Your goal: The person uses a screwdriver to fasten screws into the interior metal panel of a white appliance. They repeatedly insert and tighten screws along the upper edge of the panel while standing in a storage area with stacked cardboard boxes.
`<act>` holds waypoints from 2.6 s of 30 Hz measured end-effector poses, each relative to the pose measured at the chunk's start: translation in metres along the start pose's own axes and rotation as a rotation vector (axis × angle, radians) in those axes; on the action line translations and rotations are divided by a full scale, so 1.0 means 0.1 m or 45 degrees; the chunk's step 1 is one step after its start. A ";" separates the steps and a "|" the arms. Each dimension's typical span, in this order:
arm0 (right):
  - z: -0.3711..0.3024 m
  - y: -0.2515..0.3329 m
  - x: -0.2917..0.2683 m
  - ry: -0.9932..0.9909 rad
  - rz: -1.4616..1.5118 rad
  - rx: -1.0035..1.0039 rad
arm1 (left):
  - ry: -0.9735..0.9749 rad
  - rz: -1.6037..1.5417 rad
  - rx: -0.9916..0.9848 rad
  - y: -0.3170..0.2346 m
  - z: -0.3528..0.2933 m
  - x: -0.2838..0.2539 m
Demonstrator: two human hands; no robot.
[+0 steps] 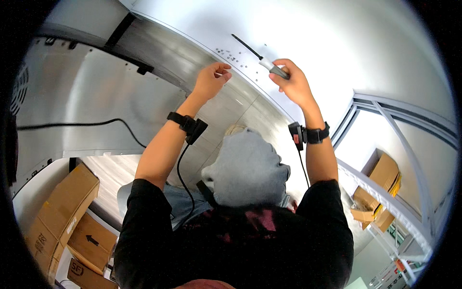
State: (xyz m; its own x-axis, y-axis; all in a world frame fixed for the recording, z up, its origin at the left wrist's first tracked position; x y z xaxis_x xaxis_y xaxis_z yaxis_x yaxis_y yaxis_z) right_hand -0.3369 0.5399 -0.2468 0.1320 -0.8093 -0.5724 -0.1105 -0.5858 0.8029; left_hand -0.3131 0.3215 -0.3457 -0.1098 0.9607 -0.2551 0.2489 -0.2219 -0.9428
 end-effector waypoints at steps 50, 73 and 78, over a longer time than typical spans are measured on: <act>0.40 1.21 1.20 0.529 0.141 -0.617 | -0.983 -1.323 -0.340 -0.29 -0.38 -1.73; -0.46 3.09 0.50 -0.197 0.579 -0.772 | -0.864 -1.113 0.015 -2.32 -0.37 -2.90; -0.63 3.10 0.56 -0.401 0.614 -0.951 | -0.820 -1.069 0.006 -2.38 -0.33 -2.94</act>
State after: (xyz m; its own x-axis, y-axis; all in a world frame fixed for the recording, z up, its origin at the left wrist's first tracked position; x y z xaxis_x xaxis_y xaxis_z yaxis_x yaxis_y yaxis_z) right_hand -0.3020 0.3155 -0.0195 -0.0479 -0.9955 -0.0814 0.5910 -0.0939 0.8012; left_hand -0.3087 0.0976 -0.0393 -0.7348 0.5367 0.4147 -0.1471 0.4708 -0.8699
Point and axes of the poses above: each hand's wrist, its own z-axis towards the middle knuckle, its own x-axis out of the palm, y = z × x, the point moved 6 cm from there along z, towards the middle knuckle, and after that the axes turned 14 degrees about -y, right-handed, at the moved point
